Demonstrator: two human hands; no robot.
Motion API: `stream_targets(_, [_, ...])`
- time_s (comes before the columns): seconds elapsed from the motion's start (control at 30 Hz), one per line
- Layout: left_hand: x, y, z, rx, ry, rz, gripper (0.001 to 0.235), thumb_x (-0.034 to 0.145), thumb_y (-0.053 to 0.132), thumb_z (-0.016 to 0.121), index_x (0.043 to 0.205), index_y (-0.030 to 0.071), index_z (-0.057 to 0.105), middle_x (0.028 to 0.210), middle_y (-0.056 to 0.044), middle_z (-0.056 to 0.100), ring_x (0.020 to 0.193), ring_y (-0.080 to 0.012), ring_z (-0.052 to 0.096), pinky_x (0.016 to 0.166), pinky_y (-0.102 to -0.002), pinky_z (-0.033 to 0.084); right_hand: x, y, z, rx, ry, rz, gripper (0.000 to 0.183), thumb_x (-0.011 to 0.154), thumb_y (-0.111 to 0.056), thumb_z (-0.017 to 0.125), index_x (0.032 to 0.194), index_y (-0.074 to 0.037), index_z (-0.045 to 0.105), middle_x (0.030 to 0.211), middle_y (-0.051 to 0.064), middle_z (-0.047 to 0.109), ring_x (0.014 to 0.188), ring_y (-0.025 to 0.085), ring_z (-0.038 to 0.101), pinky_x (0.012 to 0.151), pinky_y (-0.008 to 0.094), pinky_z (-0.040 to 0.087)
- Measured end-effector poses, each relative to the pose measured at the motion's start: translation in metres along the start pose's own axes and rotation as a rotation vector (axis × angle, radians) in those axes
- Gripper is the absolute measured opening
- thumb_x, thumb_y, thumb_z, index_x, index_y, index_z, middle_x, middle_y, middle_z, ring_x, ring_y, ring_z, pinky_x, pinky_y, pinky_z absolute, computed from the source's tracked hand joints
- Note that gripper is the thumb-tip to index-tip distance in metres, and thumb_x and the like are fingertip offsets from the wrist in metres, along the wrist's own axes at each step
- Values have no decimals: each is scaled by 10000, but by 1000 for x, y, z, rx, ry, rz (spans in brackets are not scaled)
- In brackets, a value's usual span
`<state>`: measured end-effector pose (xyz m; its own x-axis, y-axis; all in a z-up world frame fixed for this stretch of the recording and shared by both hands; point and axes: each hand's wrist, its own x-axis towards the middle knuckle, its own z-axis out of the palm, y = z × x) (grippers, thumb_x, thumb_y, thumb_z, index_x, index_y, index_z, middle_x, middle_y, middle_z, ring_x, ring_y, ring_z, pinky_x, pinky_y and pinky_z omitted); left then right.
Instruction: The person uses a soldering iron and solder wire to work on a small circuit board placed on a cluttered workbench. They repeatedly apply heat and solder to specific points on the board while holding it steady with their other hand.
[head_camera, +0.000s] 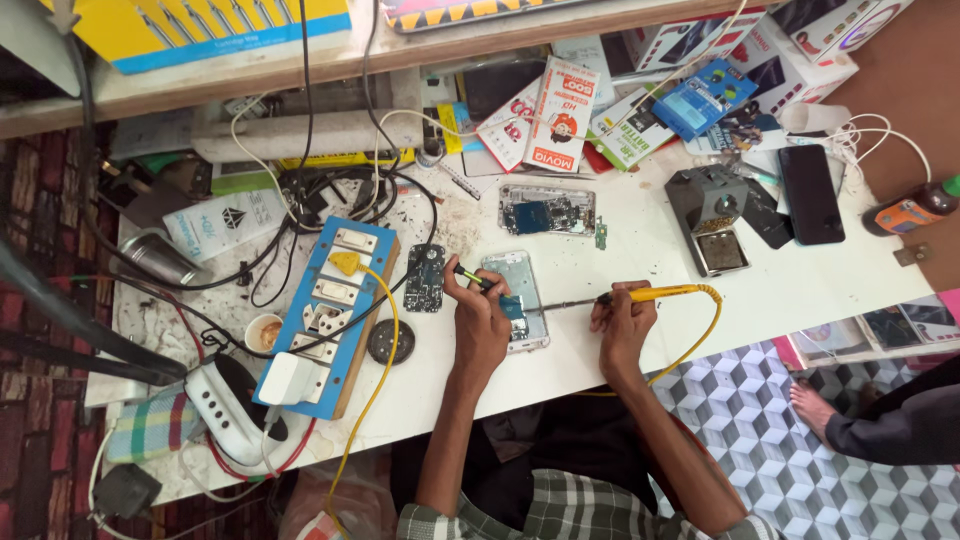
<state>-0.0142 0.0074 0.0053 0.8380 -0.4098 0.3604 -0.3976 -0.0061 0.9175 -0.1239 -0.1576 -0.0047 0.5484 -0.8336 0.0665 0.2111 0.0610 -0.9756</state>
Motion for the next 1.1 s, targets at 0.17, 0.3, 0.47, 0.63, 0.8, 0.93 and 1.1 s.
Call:
stream_targets(0.17, [-4, -4, 2, -31, 3, -37, 684, 953, -172, 382, 1501, -6, 8, 966, -173, 606, 865, -258, 659, 874, -360, 543, -5, 2, -3, 18, 5, -7, 120, 1073, -137, 473, 1000, -41, 478, 607, 69, 537, 464, 125, 488, 456, 257, 398])
stream_targets(0.3, [0, -2, 2, -27, 8, -21, 689, 969, -168, 411, 1496, -14, -5, 993, -181, 592, 889, -268, 650, 875, -362, 540, 0, 0, 0, 7, 24, 2, 81, 1047, -109, 471, 995, -47, 477, 599, 73, 527, 453, 124, 462, 436, 264, 357])
stream_targets(0.47, [-7, -3, 3, -14, 18, -19, 693, 942, -185, 382, 1503, -9, 14, 986, -182, 588, 881, -265, 650, 874, -353, 552, -4, 6, -7, 71, 23, -16, 105, 1057, -83, 502, 975, -43, 451, 648, 48, 483, 485, 121, 468, 453, 270, 380])
stream_targets(0.63, [1, -1, 2, -21, 24, 7, 710, 927, -196, 380, 1499, -11, 2, 999, -185, 585, 906, -266, 652, 899, -350, 553, 1, 3, -3, 65, 51, 18, 64, 1033, -80, 486, 980, -49, 469, 631, 53, 504, 479, 117, 471, 436, 268, 375])
stream_targets(0.8, [-4, -3, 3, -18, 23, -52, 683, 964, -177, 406, 1493, -4, 10, 976, -174, 615, 867, -259, 663, 841, -350, 541, -2, 1, -2, 35, 70, 39, 95, 1043, -91, 494, 961, -61, 455, 610, 59, 515, 454, 123, 477, 435, 267, 373])
stream_targets(0.93, [0, -2, 3, -18, 33, -25, 694, 959, -176, 401, 1498, 4, 3, 981, -181, 604, 875, -265, 655, 847, -370, 547, 0, -1, 0, 23, 66, 51, 94, 1035, -82, 485, 951, -58, 452, 602, 56, 510, 450, 120, 464, 433, 264, 364])
stream_targets(1.1, [0, 0, 3, 19, 27, -53, 672, 983, -150, 421, 1493, 3, 11, 971, -170, 614, 854, -253, 660, 816, -367, 551, -1, -1, -2, 37, 67, 40, 89, 1034, -72, 488, 954, -51, 455, 628, 40, 478, 475, 109, 447, 425, 264, 341])
